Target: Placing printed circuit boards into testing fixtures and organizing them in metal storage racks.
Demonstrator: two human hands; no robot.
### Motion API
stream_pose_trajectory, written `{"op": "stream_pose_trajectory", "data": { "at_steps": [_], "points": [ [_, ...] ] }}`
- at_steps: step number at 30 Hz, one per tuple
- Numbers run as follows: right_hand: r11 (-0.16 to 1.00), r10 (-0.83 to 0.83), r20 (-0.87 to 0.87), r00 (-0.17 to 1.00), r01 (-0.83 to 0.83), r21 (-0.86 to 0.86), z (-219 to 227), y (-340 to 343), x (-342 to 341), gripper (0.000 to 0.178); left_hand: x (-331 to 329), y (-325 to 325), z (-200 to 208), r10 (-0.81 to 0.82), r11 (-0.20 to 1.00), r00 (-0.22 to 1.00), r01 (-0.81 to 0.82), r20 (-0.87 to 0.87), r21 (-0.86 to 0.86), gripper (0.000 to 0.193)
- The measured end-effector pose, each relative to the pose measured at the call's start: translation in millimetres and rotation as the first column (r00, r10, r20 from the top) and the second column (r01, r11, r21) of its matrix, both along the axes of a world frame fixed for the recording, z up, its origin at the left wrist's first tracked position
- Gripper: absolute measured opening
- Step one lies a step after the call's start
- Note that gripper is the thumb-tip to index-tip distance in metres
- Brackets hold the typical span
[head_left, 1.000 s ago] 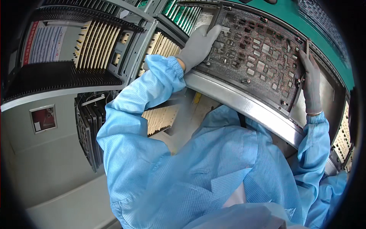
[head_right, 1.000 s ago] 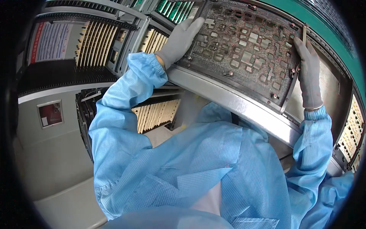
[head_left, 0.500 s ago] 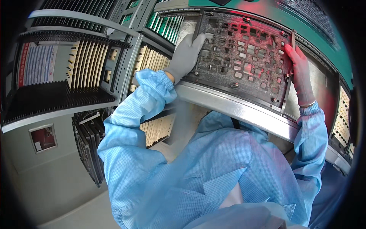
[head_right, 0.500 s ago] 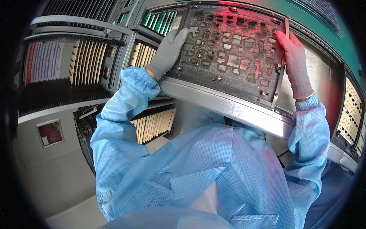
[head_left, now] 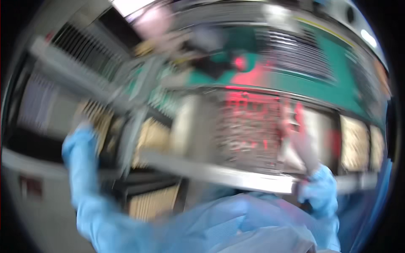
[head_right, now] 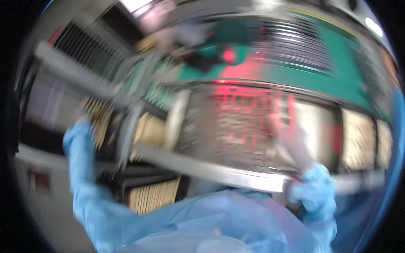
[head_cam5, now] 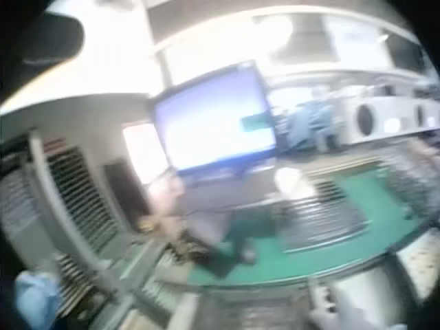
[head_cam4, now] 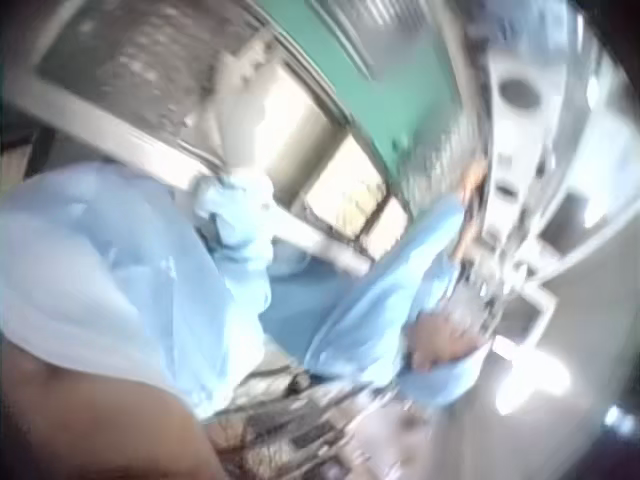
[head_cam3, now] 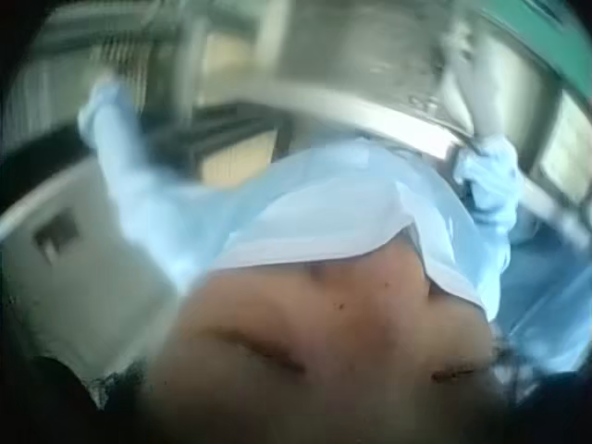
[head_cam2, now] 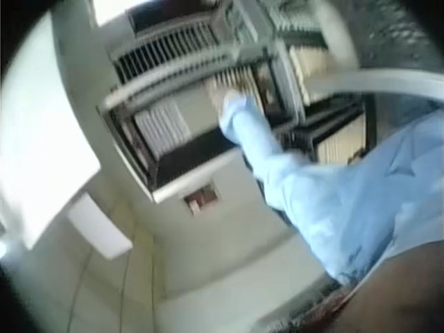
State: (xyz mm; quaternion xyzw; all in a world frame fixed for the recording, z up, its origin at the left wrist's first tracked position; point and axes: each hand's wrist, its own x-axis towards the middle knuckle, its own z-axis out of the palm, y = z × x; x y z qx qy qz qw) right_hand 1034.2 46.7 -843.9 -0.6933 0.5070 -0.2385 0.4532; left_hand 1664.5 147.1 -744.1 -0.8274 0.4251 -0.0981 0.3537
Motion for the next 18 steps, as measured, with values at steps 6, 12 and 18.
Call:
{"op": "stream_pose_trajectory", "data": {
  "at_steps": [6, 12, 18],
  "points": [
    [0.926, 0.121, -0.082, 0.989, -0.142, -0.35, 25, 27, 15, 0.075, -260, -373, -22, -0.507, 0.838, 0.858, 0.469, -0.078, -0.28, 0.041],
    [0.938, 0.101, -0.048, 0.994, -0.111, -0.328, 8, 18, 1, 0.077, -249, -400, -49, -0.329, 0.897, 0.941, 0.286, -0.079, -0.338, 0.048],
    [0.943, 0.149, -0.083, 0.985, -0.167, -0.289, 12, 26, 2, 0.074, -130, -278, -58, -0.013, 0.929, 0.997, -0.015, -0.074, -0.371, 0.056]
  ]
}}
